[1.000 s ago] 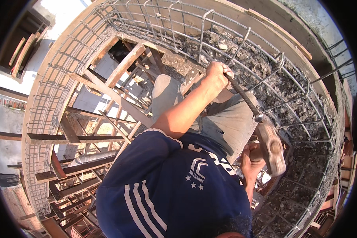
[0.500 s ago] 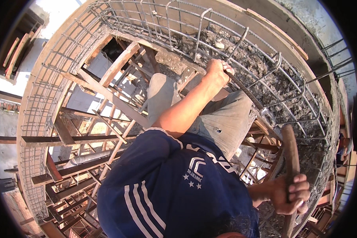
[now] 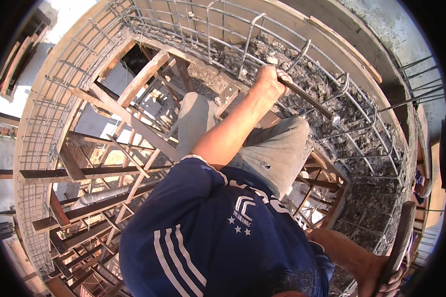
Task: The person uses a hammer to strike and bend metal rebar into a curved concrete form on a construction site, manually positioning the rods before hammering them.
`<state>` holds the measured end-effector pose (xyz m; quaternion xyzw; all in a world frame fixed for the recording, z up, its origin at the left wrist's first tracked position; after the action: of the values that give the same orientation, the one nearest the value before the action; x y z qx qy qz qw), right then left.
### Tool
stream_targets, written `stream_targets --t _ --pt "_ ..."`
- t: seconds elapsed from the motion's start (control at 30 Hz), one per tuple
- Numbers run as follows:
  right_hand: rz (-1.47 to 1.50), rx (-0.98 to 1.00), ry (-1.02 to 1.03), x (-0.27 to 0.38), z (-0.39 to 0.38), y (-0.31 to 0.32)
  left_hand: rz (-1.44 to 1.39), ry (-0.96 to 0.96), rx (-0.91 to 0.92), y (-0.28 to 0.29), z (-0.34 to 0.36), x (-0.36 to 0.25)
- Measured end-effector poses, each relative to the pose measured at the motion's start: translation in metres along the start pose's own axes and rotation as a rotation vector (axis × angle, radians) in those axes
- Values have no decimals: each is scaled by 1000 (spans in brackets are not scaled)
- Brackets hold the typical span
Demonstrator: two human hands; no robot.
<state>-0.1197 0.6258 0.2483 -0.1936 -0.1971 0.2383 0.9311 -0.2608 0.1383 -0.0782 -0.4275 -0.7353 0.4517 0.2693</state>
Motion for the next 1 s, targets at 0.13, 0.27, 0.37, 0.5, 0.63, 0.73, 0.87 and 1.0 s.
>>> stream_targets --t 0.13,0.27,0.37,0.5,0.63,0.73,0.87,1.0 --pt "-206 199 -616 -141 -141 -65 -1 5 21 5 -3 5" --pt "-549 429 -1434 -191 -229 -7 -24 3 38 8 -9 6" --pt "-456 355 -1402 -191 -219 -6 -59 19 56 8 -5 4" --pt "-219 239 -1181 -214 -184 -52 -46 9 76 13 -12 4" --pt "-144 284 -1138 -252 -182 -90 27 -3 139 21 -18 3" --pt "-186 377 -1161 -258 -179 -94 251 -16 191 17 -32 0" --pt "-144 312 -1105 -266 -164 -110 1424 -866 317 20 -78 -52" --pt "-185 369 -1067 -273 -144 -134 1645 -1770 865 -84 -187 -33"
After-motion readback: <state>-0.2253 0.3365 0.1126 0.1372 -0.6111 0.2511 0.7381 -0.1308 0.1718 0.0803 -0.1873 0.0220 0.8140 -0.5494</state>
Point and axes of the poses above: each hand's wrist, its own z-axis towards the middle knuckle, its own y-axis out of the back of the hand, x = y × z, the point moved 9 cm from there along z, towards the middle knuckle, and after that the axes turned 11 degrees about -y, right-handed, at the moved point
